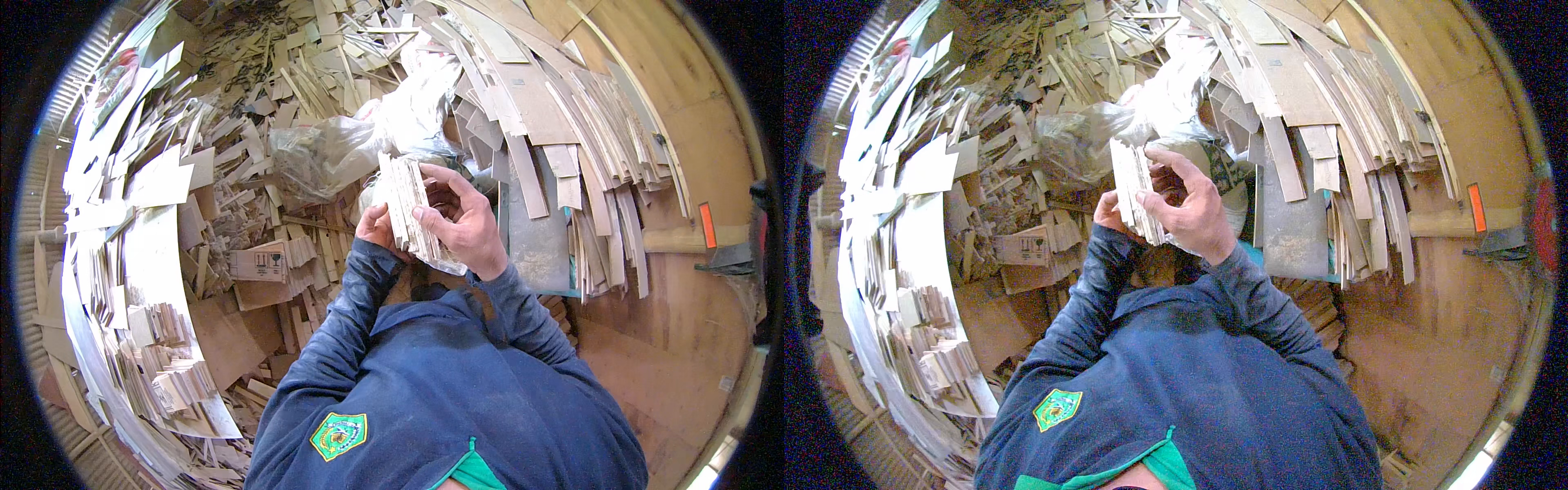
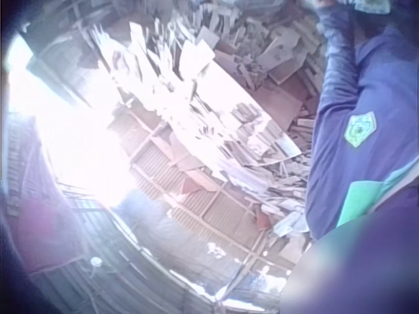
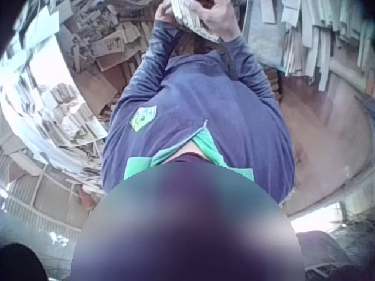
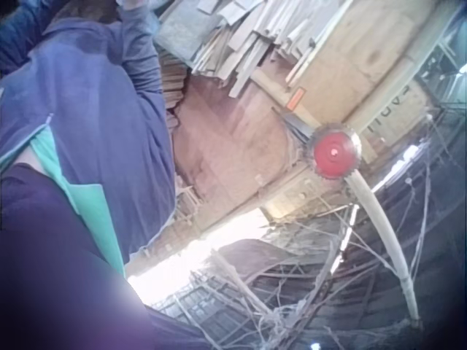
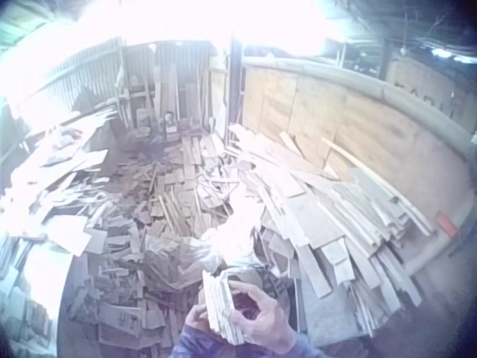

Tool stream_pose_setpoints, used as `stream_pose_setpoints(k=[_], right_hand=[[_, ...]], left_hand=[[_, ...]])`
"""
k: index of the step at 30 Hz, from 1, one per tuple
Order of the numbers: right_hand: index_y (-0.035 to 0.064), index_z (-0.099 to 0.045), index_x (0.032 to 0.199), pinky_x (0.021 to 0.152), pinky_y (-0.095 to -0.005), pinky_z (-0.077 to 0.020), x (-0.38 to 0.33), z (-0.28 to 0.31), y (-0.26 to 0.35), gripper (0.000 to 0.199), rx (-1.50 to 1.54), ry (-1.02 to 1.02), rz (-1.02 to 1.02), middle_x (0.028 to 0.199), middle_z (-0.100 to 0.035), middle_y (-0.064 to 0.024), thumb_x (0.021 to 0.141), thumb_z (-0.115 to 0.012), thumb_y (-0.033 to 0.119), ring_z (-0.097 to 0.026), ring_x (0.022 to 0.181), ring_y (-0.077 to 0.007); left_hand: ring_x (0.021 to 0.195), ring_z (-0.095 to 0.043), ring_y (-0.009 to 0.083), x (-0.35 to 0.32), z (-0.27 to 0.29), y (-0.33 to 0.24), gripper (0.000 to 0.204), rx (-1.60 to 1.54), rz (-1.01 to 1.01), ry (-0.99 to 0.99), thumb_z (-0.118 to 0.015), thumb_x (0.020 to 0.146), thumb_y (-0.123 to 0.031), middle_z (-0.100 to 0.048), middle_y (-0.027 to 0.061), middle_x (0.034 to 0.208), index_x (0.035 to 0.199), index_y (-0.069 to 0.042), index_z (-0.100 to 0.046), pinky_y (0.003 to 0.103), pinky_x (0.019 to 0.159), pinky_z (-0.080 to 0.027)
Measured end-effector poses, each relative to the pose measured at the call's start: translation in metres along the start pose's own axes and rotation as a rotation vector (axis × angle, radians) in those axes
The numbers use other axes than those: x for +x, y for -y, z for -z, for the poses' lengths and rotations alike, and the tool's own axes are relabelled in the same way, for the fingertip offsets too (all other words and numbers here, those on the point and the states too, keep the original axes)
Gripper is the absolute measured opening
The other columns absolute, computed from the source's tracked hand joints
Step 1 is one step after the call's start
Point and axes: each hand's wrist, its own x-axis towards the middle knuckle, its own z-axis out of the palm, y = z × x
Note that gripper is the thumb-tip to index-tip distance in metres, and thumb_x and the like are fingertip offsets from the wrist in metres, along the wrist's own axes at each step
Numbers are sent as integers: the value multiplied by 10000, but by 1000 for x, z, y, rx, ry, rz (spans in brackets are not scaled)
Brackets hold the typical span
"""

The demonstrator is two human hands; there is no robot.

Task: The person walks through a cluttered workshop and begins sorting small wooden pieces from a large sack. They repeatedly pick up handfuls of wood, separate them, and place them into a pile on a nearby table.

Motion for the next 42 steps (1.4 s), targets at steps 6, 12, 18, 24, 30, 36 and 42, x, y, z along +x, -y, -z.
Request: stream_pose_setpoints(k=[6,12,18,24,30,36,42], right_hand=[[14,-486,1336,875,-262,-508,-7,-7,4,508,-145,5,68,1083,-612,-78,860,-665,30,-605,986,-123],[19,-591,1210,854,-300,-488,-9,-6,-9,386,-50,-45,16,1010,-651,-106,861,-682,154,-617,941,-174],[-22,-654,1096,728,-258,-517,0,44,-152,246,-127,-182,-474,919,-667,-66,961,-509,125,-617,802,-120],[56,-698,1003,778,-427,-530,-16,56,-401,246,-568,187,-692,899,-678,-219,825,-558,153,-666,861,-369],[-10,-656,1058,827,-444,-518,-18,9,-594,302,-822,496,-647,1037,-649,-246,831,-552,160,-636,943,-388],[-20,-650,1076,822,-468,-522,-30,-31,-679,312,-850,369,-800,1080,-634,-247,853,-527,160,-634,968,-391],[-30,-644,1094,816,-492,-526,-57,-42,-678,324,-865,98,-915,1123,-620,-248,874,-501,159,-631,992,-394]], left_hand=[[1062,-623,292,-7,-2,1,663,16,-54,27,-539,839,-340,-592,161,1268,1390,11,-426,432,936,-513],[1017,-642,308,-18,17,0,605,12,-94,-124,-522,851,-351,-633,154,1203,1339,5,-483,440,916,-520],[1012,-632,308,-62,102,-22,335,291,-510,-559,-554,901,-171,-639,142,1150,1209,-43,-537,457,889,-526],[1016,-624,332,-166,171,-31,360,775,-706,-1145,-591,925,-116,-599,176,1160,1246,-7,-470,508,845,-548],[1161,-571,265,-232,226,-55,522,186,-444,-1254,-529,868,-384,-602,59,1263,1308,-102,-528,466,932,-490],[1135,-590,265,-228,252,-42,496,89,-406,-1312,-549,856,-390,-623,48,1248,1270,-119,-563,458,952,-475],[1128,-592,268,-195,260,-31,496,87,-317,-1301,-568,843,-388,-627,49,1244,1258,-117,-575,469,947,-472]])
